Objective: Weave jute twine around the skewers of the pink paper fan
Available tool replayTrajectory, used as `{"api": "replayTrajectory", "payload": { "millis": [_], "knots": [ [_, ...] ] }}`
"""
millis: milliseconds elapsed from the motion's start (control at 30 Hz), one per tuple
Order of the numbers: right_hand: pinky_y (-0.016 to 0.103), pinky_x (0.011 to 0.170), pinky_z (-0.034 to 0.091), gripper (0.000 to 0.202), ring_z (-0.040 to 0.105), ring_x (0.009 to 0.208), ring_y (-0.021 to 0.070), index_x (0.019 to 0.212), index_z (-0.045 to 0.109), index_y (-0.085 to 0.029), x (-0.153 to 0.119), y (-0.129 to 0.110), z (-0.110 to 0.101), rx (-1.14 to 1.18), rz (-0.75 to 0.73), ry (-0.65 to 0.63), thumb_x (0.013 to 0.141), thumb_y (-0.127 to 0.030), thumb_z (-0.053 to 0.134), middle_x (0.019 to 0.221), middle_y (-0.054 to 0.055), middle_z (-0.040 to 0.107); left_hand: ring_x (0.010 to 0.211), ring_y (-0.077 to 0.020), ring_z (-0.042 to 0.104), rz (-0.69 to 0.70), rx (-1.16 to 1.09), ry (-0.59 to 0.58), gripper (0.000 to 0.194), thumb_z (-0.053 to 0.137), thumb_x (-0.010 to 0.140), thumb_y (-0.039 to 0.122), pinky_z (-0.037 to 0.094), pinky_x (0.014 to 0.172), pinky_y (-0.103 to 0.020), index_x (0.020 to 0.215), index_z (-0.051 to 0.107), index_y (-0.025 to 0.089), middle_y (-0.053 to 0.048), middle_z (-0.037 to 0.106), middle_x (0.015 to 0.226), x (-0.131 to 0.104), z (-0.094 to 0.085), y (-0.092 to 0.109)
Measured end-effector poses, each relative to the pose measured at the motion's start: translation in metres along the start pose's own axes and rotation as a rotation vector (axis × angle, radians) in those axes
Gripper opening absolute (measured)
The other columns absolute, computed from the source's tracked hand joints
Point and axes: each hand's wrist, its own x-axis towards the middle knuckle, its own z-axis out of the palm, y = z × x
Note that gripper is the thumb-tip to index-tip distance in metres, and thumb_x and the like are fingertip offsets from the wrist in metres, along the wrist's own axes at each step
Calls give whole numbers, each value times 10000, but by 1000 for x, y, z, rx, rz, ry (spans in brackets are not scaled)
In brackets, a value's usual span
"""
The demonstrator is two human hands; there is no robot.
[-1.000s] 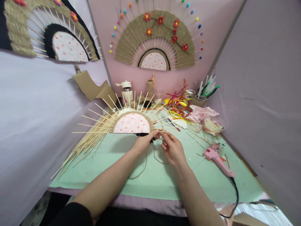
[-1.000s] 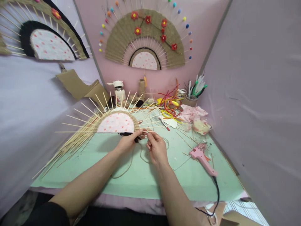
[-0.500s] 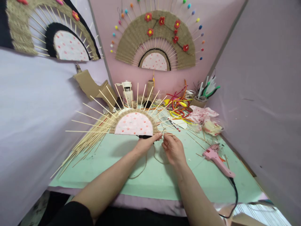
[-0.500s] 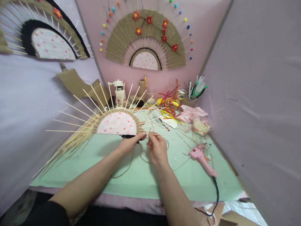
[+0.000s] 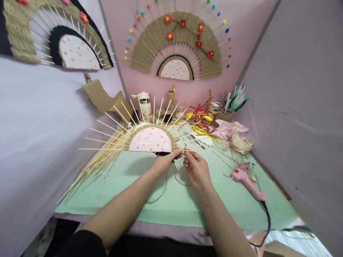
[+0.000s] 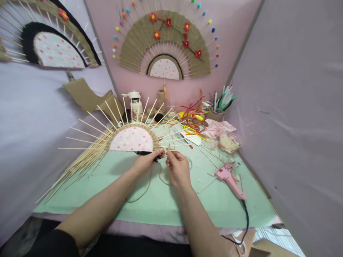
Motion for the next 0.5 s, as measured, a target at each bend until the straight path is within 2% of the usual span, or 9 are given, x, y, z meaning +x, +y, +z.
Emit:
{"api": "replayTrajectory", "payload": {
  "millis": [167,367,500],
  "knots": [
    [244,494,343,241,430,536,81,732,729,-164,-1,0,1,-25,2,-10,569,-304,837,681,3,621,724,-163,607,-35,-9,37,289,756,675,435,473,737,-293,693,703,151,-68,689,724,0,0,0],
    [224,473,316,222,412,540,73,625,662,-163,0,-3,0,22,6,21,559,-284,836,620,-25,543,702,-151,585,-11,39,-8,283,731,700,433,457,722,-276,660,686,156,-49,662,698,0,-1,1],
    [218,456,290,217,387,527,66,585,631,-156,0,-4,0,31,4,24,549,-253,822,593,-35,510,702,-154,594,-70,-8,22,270,774,651,410,461,726,-292,695,706,152,-46,674,707,1,-1,-1]
  ]
}}
